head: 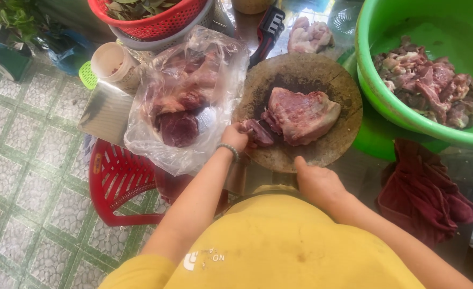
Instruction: The person cuts large pieces of raw meat into smaller pieces using a cleaver on a round wooden cutting board. They transfer the cut meat into a green plastic basin. The person also handles a plastic bag containing more raw meat.
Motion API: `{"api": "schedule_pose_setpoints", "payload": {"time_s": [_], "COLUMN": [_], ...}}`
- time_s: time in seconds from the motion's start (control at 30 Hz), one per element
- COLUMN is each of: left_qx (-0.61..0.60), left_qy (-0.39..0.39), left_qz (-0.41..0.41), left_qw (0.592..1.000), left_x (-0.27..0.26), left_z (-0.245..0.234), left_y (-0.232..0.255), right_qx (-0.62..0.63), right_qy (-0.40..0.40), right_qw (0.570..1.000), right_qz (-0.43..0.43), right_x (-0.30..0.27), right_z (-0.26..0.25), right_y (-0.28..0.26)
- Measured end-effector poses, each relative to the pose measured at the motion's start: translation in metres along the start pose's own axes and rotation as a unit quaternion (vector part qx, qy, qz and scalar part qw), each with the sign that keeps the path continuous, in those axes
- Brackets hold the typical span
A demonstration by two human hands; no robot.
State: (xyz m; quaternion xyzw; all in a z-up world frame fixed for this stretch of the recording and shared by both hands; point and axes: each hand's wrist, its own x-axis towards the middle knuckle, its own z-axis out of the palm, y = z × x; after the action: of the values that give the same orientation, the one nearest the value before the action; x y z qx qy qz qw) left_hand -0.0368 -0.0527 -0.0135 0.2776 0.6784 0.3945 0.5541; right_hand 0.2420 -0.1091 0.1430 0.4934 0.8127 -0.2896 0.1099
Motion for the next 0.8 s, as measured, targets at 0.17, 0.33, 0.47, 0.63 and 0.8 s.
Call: {"api": "schedule_pose_setpoints", "payload": {"time_s": [0.17, 0.33, 0.47, 0.63, 0.8], "left_qx": [0.140, 0.210, 0.233, 0.245, 0.255], "left_qy": [0.044, 0.078, 0.090, 0.114, 0.087], "left_qz": [0.045, 0.052, 0.020, 0.054, 0.115], "left_qw": [0.988, 0.973, 0.968, 0.961, 0.956], "left_x": [-0.004, -0.022, -0.018, -0.022, -0.026], "left_z": [-0.003, 0.002, 0.001, 0.006, 0.005], "left_y": [0.006, 0.032, 0.035, 0.032, 0.030], "right_qx": [0.001, -0.016, -0.042, -0.028, -0.075], "right_qy": [-0.039, -0.009, 0.005, -0.015, -0.068], "right_qw": [0.999, 0.998, 0.998, 0.999, 0.995], "right_qz": [-0.035, -0.064, -0.041, -0.033, 0.002], "right_x": [-0.004, 0.024, 0.067, 0.058, 0.026], "right_z": [-0.003, 0.015, 0.022, 0.009, 0.011], "right_y": [-0.015, -0.013, -0.021, -0.010, 0.016]}}
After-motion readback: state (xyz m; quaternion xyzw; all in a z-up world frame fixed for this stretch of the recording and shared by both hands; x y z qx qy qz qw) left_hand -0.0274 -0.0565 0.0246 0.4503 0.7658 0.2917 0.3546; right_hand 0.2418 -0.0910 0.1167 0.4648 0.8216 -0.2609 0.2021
